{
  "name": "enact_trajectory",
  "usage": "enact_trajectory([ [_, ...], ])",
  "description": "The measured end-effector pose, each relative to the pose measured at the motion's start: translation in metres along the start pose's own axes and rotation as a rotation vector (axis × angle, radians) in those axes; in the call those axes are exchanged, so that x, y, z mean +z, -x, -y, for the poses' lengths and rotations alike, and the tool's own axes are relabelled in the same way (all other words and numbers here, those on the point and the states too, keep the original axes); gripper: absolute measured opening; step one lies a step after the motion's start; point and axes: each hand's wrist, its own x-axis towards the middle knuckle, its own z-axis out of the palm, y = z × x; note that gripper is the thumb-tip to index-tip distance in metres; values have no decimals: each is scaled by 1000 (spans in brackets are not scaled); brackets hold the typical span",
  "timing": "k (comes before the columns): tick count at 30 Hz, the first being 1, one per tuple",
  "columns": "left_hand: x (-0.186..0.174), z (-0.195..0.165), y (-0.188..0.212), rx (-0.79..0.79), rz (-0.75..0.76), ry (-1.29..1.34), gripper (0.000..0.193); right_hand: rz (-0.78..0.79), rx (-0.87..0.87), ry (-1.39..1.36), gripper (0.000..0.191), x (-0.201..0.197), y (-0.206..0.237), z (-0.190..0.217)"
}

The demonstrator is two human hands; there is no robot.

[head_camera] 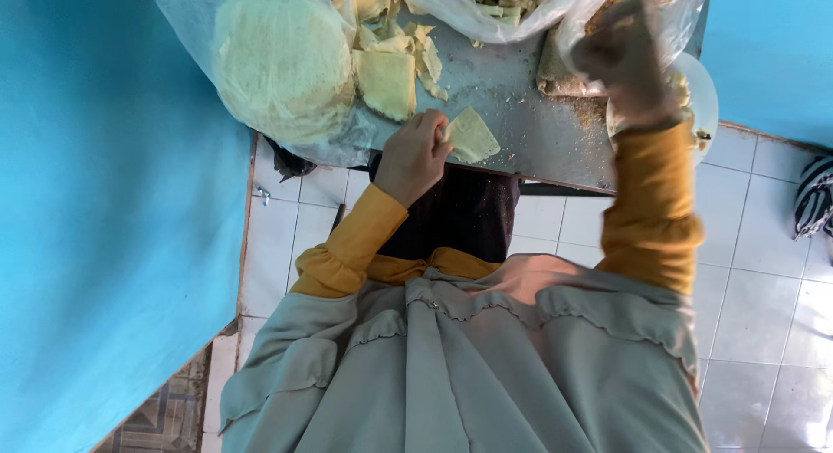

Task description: The person sits at a small metal table and folds pale flat food pieces one at a time, pinching each piece closed by hand and placing the folded piece into a plastic bag. Folded pieces accumulate in the bag while unfolded pieces and a plate of dough remain on the table.

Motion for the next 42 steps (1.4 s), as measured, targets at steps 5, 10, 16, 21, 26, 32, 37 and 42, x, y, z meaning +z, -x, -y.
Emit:
enact_trajectory([
  [5, 38, -5, -4, -102, 9, -214, 20, 119, 40, 64, 42, 101, 45, -19],
  [10, 49, -15, -10, -96, 0, -254, 15, -21, -394, 702, 26, 127, 76, 2],
  [16, 46, -25, -10, 14, -113, -169, 16, -165, -262, 820, 30, 117, 92, 4],
  [21, 57, -26, -5, 92, -143, -74, 14, -186, -79, 756, 37, 113, 93, -7],
  [26, 57, -23, 6, 123, -111, 44, 13, -108, -56, 703, 45, 109, 91, 5],
  [32, 52, -15, 12, 231, -53, 8, 20, -38, -13, 456, 49, 110, 88, 21],
  [37, 49, -6, 7, 285, 29, -48, 23, -7, -5, 438, 48, 115, 84, 25],
  [42, 51, 5, -8, 418, 33, -225, 21, 35, -155, 622, 58, 115, 84, 21],
])
